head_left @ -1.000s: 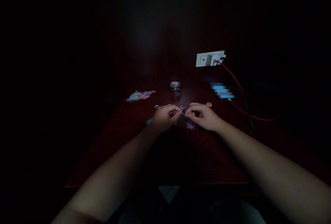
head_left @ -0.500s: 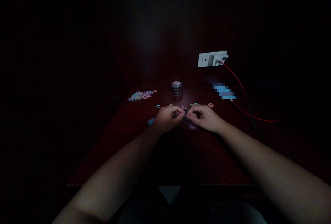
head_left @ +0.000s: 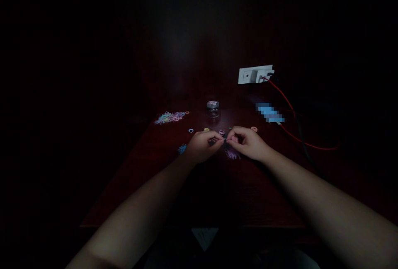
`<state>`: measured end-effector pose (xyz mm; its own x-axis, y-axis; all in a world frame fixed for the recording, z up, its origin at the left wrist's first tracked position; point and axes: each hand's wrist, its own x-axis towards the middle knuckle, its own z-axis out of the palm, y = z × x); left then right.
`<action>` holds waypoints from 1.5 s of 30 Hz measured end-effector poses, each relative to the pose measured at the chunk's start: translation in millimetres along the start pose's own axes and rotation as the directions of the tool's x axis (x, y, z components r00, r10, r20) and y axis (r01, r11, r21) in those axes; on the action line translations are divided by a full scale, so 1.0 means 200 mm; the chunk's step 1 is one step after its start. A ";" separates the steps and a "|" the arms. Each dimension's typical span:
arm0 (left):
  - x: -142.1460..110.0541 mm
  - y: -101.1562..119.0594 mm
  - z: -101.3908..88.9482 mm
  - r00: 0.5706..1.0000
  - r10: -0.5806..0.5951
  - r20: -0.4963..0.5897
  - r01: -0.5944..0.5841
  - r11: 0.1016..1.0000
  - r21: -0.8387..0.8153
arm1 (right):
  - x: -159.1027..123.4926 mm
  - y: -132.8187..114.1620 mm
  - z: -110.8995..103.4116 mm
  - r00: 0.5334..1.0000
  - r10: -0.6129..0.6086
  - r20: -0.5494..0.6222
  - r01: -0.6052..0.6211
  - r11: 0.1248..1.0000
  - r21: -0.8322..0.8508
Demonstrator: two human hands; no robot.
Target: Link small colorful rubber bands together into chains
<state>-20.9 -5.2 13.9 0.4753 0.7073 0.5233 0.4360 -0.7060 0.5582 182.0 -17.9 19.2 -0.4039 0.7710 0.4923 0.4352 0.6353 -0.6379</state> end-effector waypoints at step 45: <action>0.01 -0.16 -0.24 0.924 0.015 0.382 -0.097 0.976 0.197 | 0.01 0.05 0.00 0.996 0.062 -0.064 -0.056 0.995 0.087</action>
<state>-71.3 21.2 27.8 0.7374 0.6290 0.2462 0.5299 -0.7647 0.3667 184.9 -10.3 13.8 -0.3238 0.8100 0.4889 0.3852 0.5848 -0.7138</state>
